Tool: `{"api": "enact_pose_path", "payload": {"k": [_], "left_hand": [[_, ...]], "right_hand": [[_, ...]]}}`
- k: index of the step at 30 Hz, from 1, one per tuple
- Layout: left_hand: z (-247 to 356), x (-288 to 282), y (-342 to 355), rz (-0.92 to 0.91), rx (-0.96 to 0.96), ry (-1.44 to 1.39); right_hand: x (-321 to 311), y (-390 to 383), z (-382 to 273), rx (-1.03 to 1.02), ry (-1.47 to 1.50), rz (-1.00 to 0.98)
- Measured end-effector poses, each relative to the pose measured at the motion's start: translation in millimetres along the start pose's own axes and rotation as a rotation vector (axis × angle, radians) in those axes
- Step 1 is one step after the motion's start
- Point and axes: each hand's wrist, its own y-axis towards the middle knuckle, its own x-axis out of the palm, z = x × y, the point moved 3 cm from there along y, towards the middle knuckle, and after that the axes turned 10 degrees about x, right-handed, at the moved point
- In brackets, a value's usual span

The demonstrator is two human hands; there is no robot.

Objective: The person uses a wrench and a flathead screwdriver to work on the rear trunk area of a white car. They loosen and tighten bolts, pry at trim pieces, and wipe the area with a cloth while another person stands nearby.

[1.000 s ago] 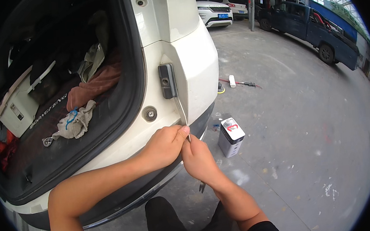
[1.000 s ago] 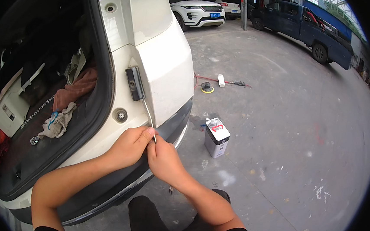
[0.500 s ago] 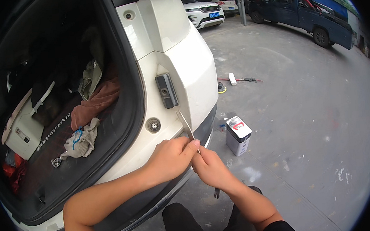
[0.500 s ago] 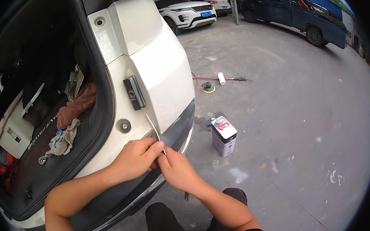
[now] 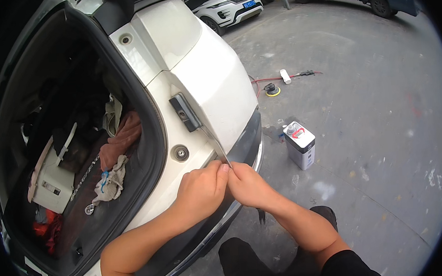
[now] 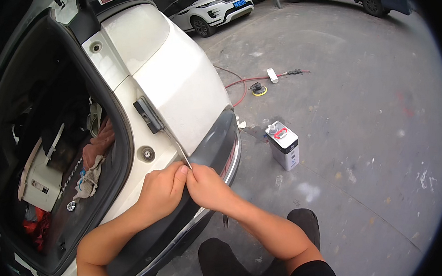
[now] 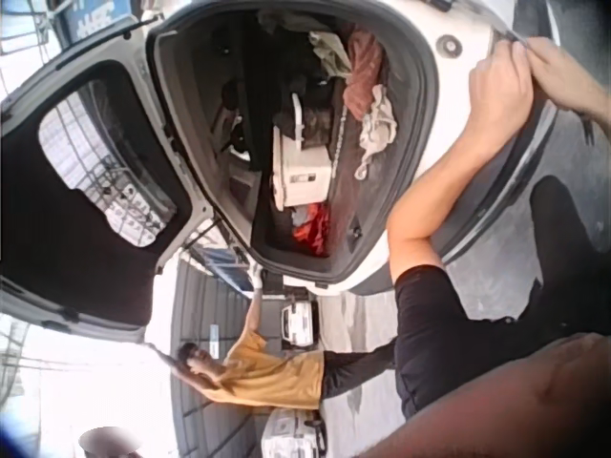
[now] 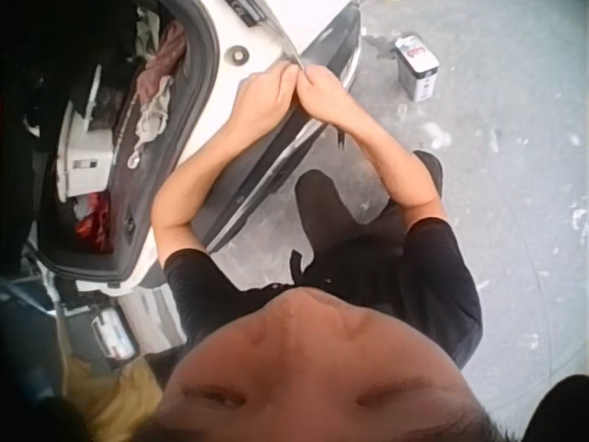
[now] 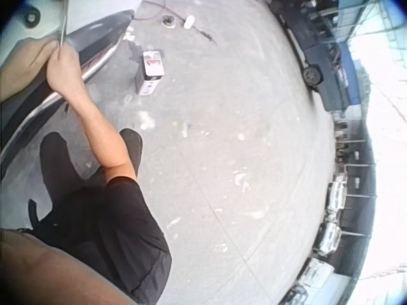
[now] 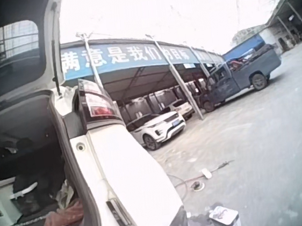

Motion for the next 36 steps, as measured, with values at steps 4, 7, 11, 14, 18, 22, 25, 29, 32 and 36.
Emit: {"api": "enact_pose_path", "payload": {"k": [4,7,11,14,18,22,25,29,32,36], "left_hand": [[-1.4,35.1,-31.0,0.013,-0.430,-1.097],[41.6,84.7,-79.0,-0.131,-0.808,-1.468],[97.8,98.4,-62.6,0.231,-0.630,-2.075],[102.8,107.0,-51.8,0.320,-0.451,-2.277],[113.2,102.4,-44.6,0.329,-0.065,-2.555],[120.9,92.9,-33.9,0.154,-0.077,-2.248],[129.9,89.3,-22.3,0.022,0.068,-2.292],[132.2,72.5,0.3,0.187,0.339,-2.221],[134.4,68.8,1.7,0.203,0.442,-2.279],[138.3,74.5,13.3,0.206,0.580,-2.301]], "right_hand": [[-8.4,-1.1,-9.3,0.012,-0.153,-0.036],[-7.5,-3.6,-16.9,0.134,-0.076,-0.118],[-7.2,-6.9,-22.5,0.135,-0.119,-0.046],[-14.7,-3.5,-30.0,0.075,-0.306,-0.018],[-15.7,-18.2,-63.8,0.474,0.019,-0.223],[-27.0,-14.3,-74.7,0.516,-0.339,-0.133],[-33.1,-12.1,-100.3,0.565,-0.555,-0.149],[-33.1,-7.3,-120.4,0.728,-0.496,-0.137],[-23.4,-9.6,-132.0,0.699,-0.743,-0.036],[-23.4,-8.6,-132.3,0.553,-1.099,0.002]]}}
